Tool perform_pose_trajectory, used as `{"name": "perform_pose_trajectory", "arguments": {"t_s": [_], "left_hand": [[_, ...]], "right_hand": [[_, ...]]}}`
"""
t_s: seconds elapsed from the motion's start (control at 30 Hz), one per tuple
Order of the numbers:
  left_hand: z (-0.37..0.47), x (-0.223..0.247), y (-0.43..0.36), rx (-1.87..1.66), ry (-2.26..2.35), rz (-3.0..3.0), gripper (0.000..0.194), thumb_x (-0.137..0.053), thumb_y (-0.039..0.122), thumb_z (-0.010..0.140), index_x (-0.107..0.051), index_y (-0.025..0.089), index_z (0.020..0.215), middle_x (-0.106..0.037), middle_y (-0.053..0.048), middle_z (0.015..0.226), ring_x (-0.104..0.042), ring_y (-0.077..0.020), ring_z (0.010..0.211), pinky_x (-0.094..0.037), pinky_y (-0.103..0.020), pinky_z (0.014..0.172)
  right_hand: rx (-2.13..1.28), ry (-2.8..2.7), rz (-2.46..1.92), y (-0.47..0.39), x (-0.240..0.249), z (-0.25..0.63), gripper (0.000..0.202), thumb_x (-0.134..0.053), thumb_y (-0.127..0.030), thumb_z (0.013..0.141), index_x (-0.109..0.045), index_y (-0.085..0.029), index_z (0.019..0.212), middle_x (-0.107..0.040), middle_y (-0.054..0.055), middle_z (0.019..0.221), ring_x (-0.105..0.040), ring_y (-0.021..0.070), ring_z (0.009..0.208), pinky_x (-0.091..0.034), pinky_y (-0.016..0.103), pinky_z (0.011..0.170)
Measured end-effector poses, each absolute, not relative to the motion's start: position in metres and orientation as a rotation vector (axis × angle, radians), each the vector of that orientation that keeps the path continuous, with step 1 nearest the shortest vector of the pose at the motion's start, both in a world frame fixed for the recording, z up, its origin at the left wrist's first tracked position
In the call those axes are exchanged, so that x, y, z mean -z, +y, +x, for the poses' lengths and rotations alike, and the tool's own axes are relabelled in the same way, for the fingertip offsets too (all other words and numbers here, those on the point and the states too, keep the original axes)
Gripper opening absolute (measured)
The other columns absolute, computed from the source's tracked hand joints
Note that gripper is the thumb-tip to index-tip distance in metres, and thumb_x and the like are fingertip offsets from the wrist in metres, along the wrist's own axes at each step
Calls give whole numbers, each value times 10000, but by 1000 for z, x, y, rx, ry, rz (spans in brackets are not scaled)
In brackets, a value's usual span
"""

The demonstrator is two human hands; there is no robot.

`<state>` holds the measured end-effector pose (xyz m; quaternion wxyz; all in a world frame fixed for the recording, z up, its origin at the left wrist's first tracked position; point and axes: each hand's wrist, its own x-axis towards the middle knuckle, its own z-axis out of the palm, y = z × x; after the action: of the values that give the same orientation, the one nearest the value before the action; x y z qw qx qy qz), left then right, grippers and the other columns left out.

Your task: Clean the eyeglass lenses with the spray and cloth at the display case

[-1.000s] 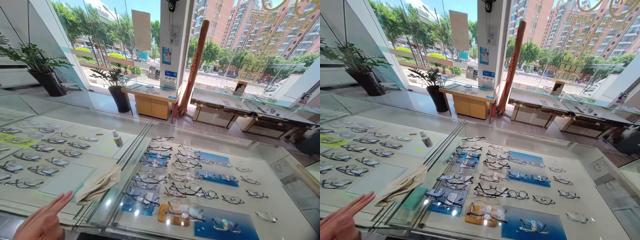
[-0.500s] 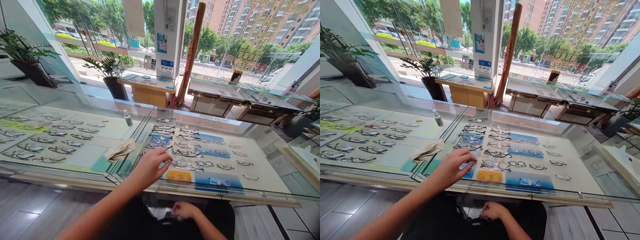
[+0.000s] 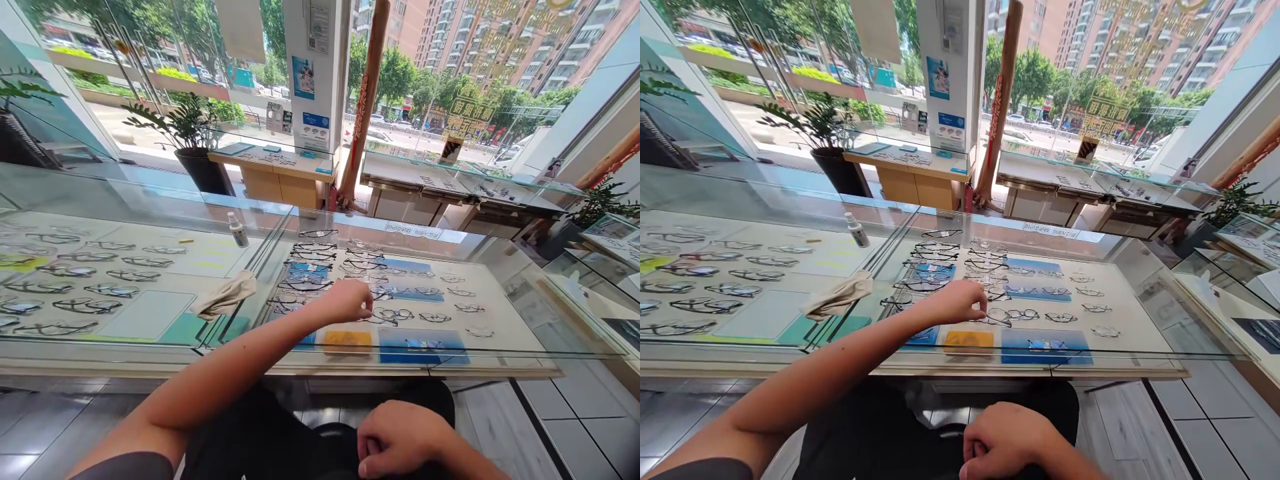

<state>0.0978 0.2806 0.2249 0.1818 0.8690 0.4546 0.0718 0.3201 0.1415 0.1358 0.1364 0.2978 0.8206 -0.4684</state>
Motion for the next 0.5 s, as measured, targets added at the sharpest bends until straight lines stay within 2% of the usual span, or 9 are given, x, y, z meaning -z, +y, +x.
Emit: {"name": "perform_pose_trajectory", "arguments": {"t_s": [0.13, 0.23, 0.37, 0.43, 0.5], "left_hand": [[72, -250, 292, -532, 1096, 2164, 196, -812, 415, 865, -861, 226, 847, -809, -70, 959, -735, -247, 922, -508, -317, 786], [52, -264, 308, -864, 953, 1810, 342, -853, 522, 822, -837, 181, 839, -812, -106, 951, -731, -254, 909, -530, -351, 821], [39, -270, 331, -1322, 931, 1572, 391, -901, 554, 792, -816, 177, 849, -800, -81, 906, -701, -210, 868, -518, -347, 863], [37, -267, 340, -1490, 927, 1505, 401, -906, 560, 791, -813, 177, 865, -789, -65, 893, -684, -195, 864, -514, -340, 877], [39, -261, 345, -1594, 920, 1445, 429, -914, 579, 774, -810, 174, 871, -777, -56, 885, -669, -187, 853, -514, -336, 868]], "right_hand": [[1166, 2647, 691, 167, -240, 333, 160, -744, -423, 978, -794, -290, 904, -621, -53, 689, -535, 156, 639, -329, 297, 593], [1158, 2793, 734, 209, -288, 330, 183, -743, -397, 983, -787, -276, 854, -583, -55, 642, -501, 135, 585, -318, 278, 564], [1338, 2958, 810, 281, -306, 305, 354, -665, -488, 1019, -711, -222, 790, -575, -42, 659, -502, 120, 605, -372, 251, 590], [1531, 3081, 962, 314, -298, 286, 409, -657, -534, 1016, -669, -205, 774, -584, -32, 693, -515, 113, 614, -391, 247, 591], [1474, 3340, 1163, 340, -282, 267, 442, -654, -533, 1012, -632, -193, 730, -542, -33, 661, -458, 107, 617, -366, 254, 599]]}}
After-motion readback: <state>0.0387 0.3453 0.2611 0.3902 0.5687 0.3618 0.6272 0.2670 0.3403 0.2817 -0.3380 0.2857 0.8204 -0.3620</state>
